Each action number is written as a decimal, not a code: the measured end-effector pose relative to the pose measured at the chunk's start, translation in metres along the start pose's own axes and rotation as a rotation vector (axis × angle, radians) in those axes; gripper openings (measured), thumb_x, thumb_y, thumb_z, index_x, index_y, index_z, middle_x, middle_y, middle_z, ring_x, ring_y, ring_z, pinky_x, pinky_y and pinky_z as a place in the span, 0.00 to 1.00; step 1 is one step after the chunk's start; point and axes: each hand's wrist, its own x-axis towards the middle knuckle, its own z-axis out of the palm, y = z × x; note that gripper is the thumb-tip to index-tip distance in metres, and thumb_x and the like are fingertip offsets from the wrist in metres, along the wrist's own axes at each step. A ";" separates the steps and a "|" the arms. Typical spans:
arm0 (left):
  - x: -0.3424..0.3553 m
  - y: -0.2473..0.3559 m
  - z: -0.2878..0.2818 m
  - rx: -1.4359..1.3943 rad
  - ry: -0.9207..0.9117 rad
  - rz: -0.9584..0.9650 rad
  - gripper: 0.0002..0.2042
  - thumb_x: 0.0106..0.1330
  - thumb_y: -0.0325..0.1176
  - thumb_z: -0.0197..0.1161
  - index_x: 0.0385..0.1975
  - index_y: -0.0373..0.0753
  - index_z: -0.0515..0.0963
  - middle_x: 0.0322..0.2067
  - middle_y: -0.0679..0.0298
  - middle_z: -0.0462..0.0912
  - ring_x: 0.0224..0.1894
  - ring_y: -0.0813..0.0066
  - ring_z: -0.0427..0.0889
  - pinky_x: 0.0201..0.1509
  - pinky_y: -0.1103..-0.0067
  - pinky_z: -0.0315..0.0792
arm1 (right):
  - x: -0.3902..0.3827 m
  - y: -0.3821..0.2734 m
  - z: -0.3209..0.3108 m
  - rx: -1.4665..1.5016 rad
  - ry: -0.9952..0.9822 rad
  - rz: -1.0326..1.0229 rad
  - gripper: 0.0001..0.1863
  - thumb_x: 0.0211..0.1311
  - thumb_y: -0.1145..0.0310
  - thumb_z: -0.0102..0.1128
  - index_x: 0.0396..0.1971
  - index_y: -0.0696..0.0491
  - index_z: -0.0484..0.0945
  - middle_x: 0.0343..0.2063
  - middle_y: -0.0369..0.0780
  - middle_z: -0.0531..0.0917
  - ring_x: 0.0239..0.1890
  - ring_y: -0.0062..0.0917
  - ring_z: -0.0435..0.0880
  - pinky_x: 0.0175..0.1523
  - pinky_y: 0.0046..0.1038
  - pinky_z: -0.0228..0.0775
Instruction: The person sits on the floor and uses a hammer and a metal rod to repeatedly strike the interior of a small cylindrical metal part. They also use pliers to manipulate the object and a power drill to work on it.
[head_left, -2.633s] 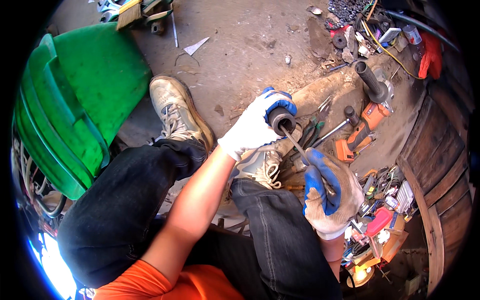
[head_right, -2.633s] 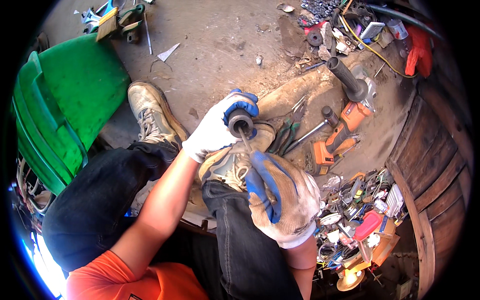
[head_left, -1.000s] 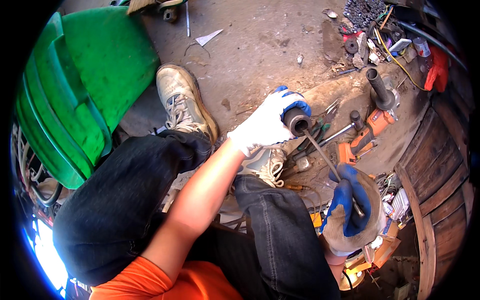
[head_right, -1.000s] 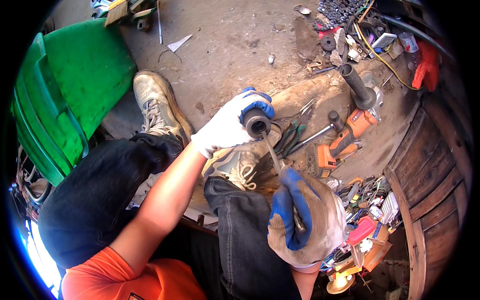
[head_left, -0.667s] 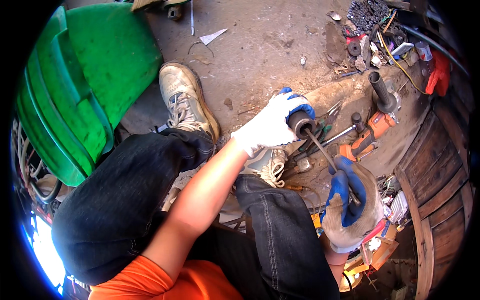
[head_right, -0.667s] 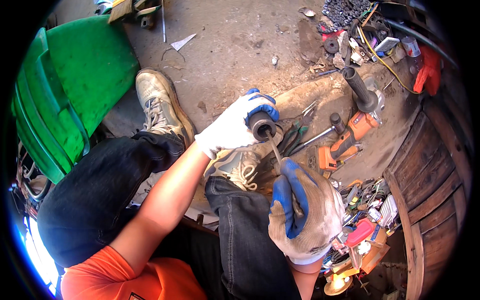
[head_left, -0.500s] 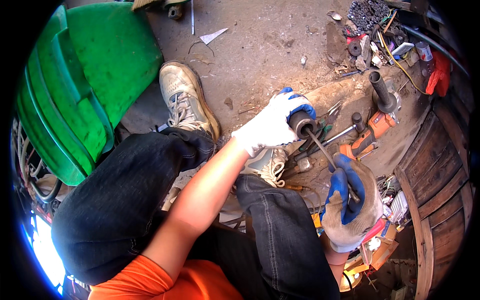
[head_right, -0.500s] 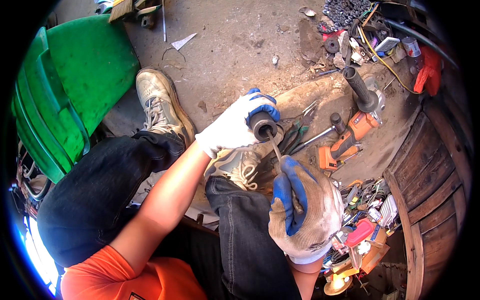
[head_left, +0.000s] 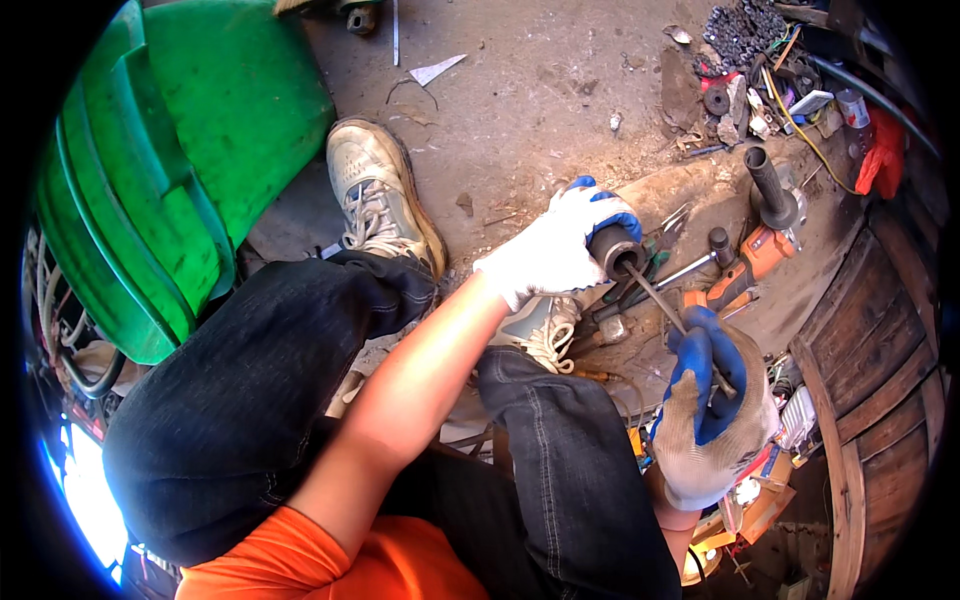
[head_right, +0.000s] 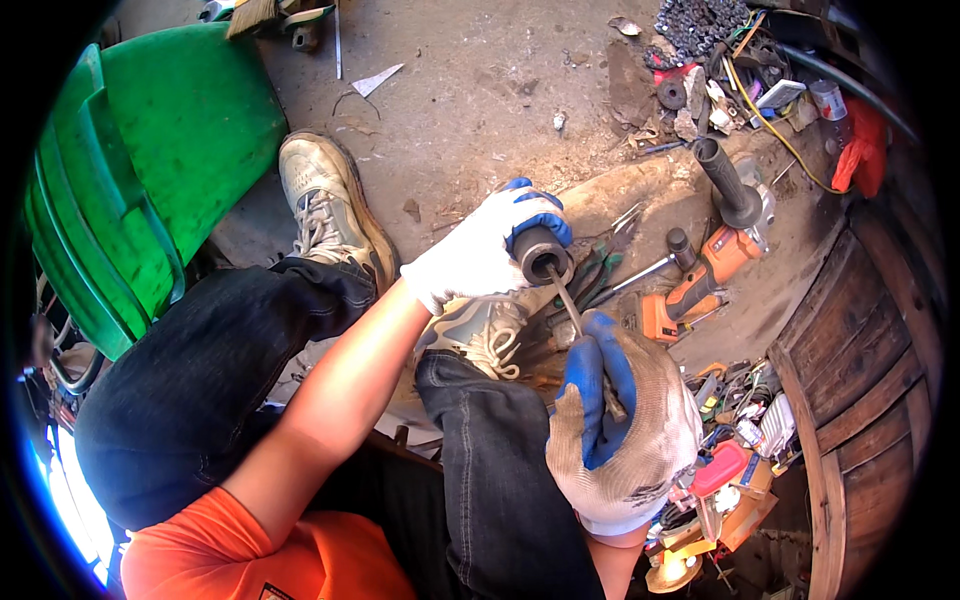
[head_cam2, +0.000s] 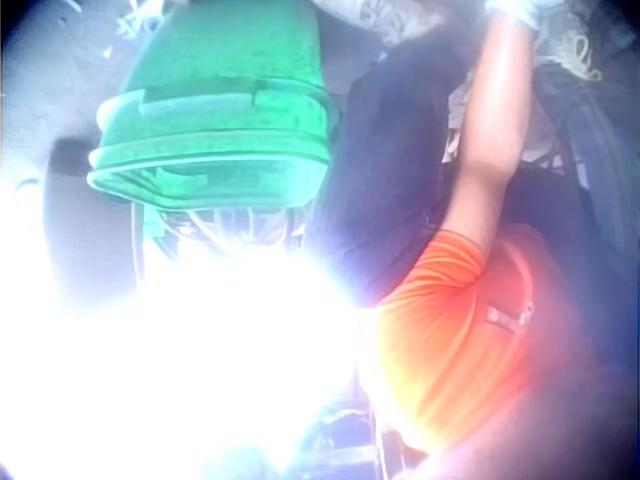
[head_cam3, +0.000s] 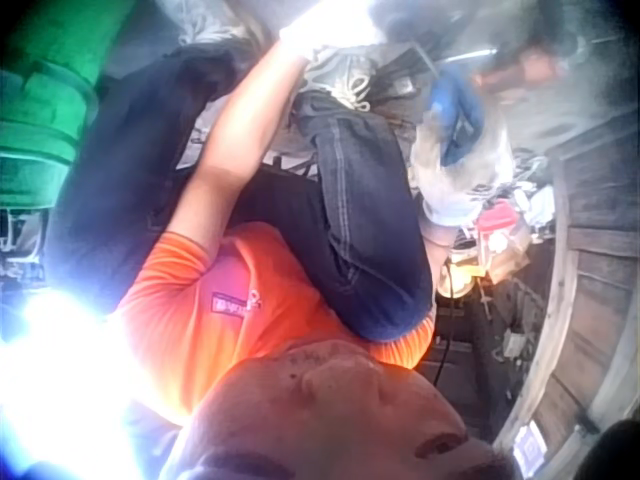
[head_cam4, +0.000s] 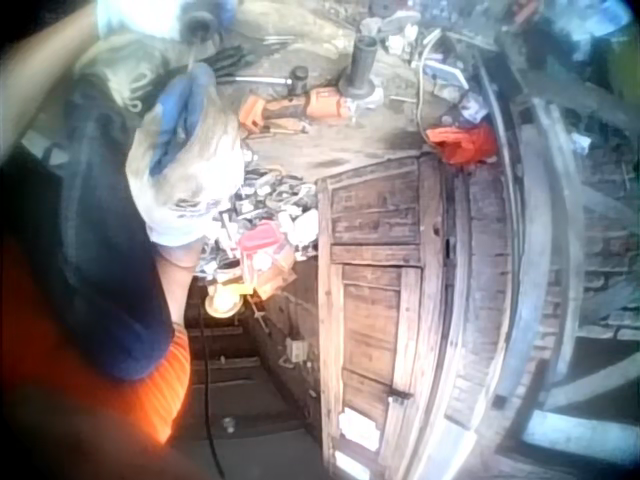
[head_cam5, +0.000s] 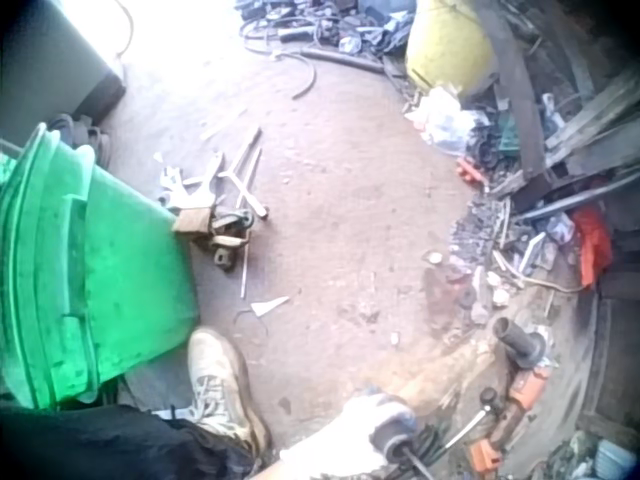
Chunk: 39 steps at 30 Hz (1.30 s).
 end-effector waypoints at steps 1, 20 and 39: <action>0.000 0.000 0.001 -0.004 0.005 0.011 0.22 0.42 0.39 0.69 0.41 0.45 0.79 0.45 0.58 0.80 0.51 0.51 0.75 0.60 0.63 0.67 | 0.000 0.001 0.001 0.007 0.007 0.005 0.15 0.70 0.70 0.57 0.46 0.67 0.79 0.41 0.50 0.87 0.39 0.32 0.89 0.46 0.29 0.81; 0.001 0.018 -0.005 -0.004 0.015 0.020 0.26 0.43 0.36 0.72 0.48 0.45 0.79 0.50 0.58 0.78 0.56 0.51 0.74 0.64 0.62 0.66 | -0.008 0.022 0.027 0.311 0.201 0.077 0.15 0.65 0.69 0.63 0.46 0.65 0.80 0.41 0.50 0.87 0.38 0.33 0.90 0.43 0.30 0.83; 0.072 0.044 -0.026 0.369 0.594 0.316 0.12 0.60 0.22 0.71 0.43 0.40 0.83 0.43 0.59 0.82 0.47 0.67 0.85 0.49 0.71 0.82 | -0.075 0.127 0.028 0.887 0.753 0.321 0.18 0.75 0.59 0.56 0.48 0.60 0.80 0.34 0.41 0.86 0.31 0.23 0.85 0.40 0.27 0.79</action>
